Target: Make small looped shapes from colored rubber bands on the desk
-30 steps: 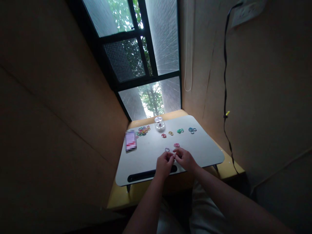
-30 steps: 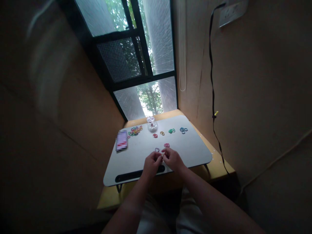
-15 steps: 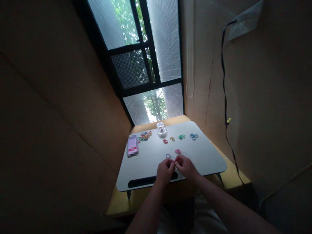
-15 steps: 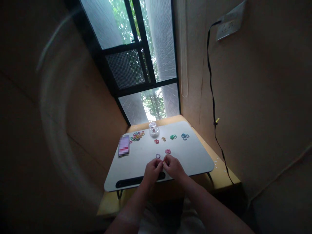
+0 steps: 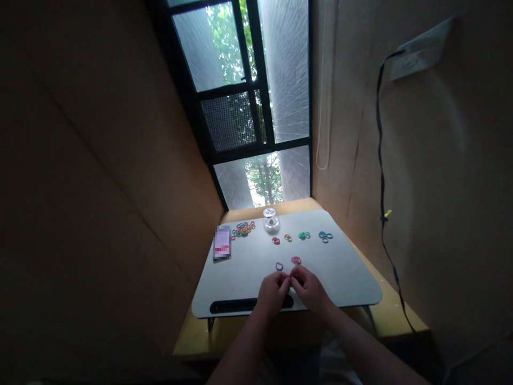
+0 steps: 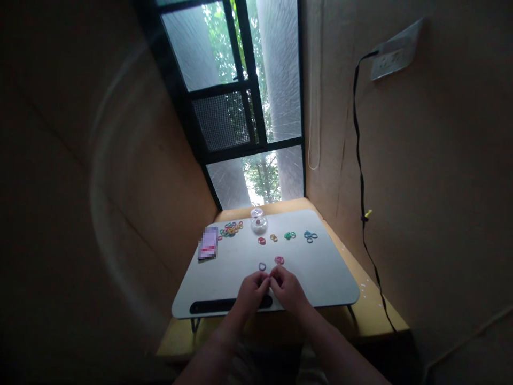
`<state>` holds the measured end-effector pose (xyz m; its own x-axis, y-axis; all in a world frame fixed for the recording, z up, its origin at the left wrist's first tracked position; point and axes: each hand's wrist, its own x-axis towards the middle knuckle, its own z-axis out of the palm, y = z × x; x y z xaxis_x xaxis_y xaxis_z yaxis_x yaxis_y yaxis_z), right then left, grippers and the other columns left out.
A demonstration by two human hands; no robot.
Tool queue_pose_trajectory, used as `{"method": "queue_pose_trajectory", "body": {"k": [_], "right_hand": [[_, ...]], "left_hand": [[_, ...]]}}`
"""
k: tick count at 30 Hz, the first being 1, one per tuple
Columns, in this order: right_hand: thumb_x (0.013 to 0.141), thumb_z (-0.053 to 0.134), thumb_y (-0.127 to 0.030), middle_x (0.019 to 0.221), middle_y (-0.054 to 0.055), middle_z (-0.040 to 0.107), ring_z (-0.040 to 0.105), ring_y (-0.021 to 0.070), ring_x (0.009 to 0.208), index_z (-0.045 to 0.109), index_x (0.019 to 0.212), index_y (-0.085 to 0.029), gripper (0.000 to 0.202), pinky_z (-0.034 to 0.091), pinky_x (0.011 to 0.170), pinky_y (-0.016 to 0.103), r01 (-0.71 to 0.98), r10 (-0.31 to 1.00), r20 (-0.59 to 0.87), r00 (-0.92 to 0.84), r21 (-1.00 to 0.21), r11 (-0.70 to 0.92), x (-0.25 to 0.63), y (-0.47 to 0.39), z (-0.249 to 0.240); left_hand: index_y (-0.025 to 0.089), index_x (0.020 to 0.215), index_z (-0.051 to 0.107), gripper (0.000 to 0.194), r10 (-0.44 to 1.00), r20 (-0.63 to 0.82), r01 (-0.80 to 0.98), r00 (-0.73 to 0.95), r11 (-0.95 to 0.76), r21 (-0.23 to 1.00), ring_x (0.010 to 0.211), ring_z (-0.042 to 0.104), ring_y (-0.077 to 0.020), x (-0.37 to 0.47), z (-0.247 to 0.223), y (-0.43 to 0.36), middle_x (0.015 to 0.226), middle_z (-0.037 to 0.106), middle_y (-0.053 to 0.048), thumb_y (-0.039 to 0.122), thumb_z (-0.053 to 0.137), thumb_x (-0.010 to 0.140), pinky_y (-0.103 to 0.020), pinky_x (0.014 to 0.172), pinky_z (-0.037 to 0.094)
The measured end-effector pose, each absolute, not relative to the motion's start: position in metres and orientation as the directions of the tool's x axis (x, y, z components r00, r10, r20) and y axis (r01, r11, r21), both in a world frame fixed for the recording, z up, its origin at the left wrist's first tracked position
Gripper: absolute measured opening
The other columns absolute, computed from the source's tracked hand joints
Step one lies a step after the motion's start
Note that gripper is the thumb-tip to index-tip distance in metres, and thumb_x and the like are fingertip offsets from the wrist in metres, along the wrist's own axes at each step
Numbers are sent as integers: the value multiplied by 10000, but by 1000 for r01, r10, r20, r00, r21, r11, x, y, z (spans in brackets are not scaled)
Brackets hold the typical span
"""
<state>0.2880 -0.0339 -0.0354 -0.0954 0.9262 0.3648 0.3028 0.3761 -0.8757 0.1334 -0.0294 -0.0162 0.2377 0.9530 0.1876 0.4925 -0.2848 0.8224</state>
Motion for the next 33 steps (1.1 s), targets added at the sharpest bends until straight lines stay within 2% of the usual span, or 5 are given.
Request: {"method": "queue_pose_trajectory", "body": {"k": [7, 16, 24, 33], "right_hand": [[831, 479, -220, 672, -15, 558, 524, 157, 629, 532, 764, -218, 86, 411, 602, 264, 336, 930, 361, -65, -870, 361, 288, -34, -33], [806, 466, -191, 672, -16, 574, 551, 165, 642, 537, 757, -217, 90, 415, 623, 268, 369, 929, 362, -71, -856, 362, 286, -33, -32], [848, 516, -292, 674, -9, 577, 535, 168, 616, 536, 770, -220, 109, 405, 588, 272, 358, 934, 354, -56, -866, 350, 286, -33, -35], [850, 516, -311, 664, -2, 570, 530, 170, 619, 535, 747, -218, 140, 413, 587, 280, 383, 931, 360, -63, -853, 355, 288, -36, -29]], "left_hand": [[171, 831, 700, 241, 957, 205, 463, 206, -280, 841, 645, 577, -143, 134, -18, -29, 704, 670, -15, 354, 547, 869, -242, 613, 405], [172, 796, 665, 178, 960, 208, 520, 188, -277, 808, 611, 551, -134, 135, -20, -28, 668, 638, -4, 312, 564, 842, -236, 583, 369], [173, 803, 642, 148, 963, 209, 491, 171, -267, 830, 596, 509, -121, 133, -18, -32, 667, 610, 10, 294, 562, 833, -232, 582, 360], [184, 814, 624, 114, 967, 218, 437, 132, -255, 863, 617, 535, -122, 132, -23, -34, 687, 627, 18, 239, 527, 833, -233, 605, 384]]}}
